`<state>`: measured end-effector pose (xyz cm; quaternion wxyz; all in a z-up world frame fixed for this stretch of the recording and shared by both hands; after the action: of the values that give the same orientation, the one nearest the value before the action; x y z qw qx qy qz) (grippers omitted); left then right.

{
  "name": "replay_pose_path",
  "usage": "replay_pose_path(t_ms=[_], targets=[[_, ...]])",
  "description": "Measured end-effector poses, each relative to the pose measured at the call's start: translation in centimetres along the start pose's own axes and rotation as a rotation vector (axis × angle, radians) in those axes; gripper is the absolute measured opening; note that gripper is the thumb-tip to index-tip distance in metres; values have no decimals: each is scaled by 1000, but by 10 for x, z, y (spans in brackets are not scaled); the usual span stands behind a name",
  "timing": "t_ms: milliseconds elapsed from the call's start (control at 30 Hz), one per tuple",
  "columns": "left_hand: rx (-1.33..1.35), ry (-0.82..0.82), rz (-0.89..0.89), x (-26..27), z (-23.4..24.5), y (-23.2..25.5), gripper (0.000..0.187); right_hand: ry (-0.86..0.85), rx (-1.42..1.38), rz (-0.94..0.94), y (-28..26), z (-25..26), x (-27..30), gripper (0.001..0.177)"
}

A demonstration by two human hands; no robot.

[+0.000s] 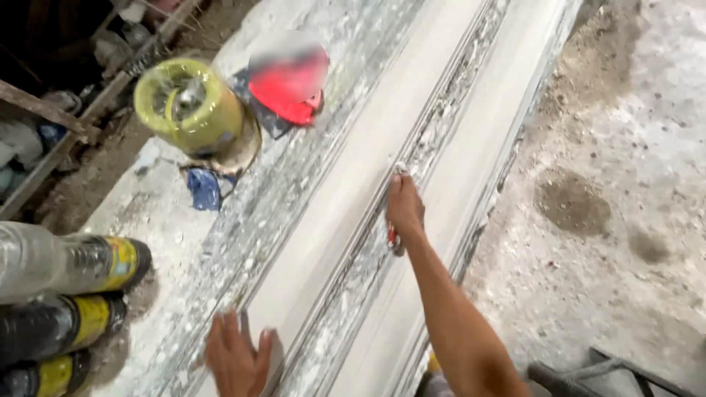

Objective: Finishing and scraping plaster molding pieces on a workbench to smooth the edges.

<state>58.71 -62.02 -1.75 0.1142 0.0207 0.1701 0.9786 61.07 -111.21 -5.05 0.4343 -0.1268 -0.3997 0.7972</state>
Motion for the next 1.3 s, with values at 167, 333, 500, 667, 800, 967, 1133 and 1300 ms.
replay_pose_path(t_ms=[167,333,500,667,800,967,1133,1300], targets=[[24,-109,27,-51,-32,75,79,-275,8,-313,-15,-19,176,58],[-163,-177,86,-51,-42,69,79,-474,16,-397,-33,4,134,58],[-151,-142,80,-63,-34,76,81,-332,-29,-214,13,36,-126,47],[-124,-195,105,-61,-18,85,81,-219,196,-156,2,25,-49,57],[-213,-253,181,-84,-31,101,80,-289,83,-256,-33,38,16,60],[130,160,-64,-151,-22,199,77,-237,234,-49,12,62,-184,56],[187,157,-144,-254,-65,322,73,-234,44,-131,9,124,-440,54],[152,48,-97,-303,-107,413,75,-91,172,68,61,96,-437,50]])
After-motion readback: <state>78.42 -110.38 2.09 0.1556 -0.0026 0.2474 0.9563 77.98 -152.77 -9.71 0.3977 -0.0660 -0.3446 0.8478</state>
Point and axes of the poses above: each hand's wrist, its own x-axis away from the middle knuckle, its own z-axis out of the back of the hand, y = z × x, the point moved 9 cm from there along -x, towards the middle knuckle, and after that the axes turned 1 degree about x, right-handed, at the moved point
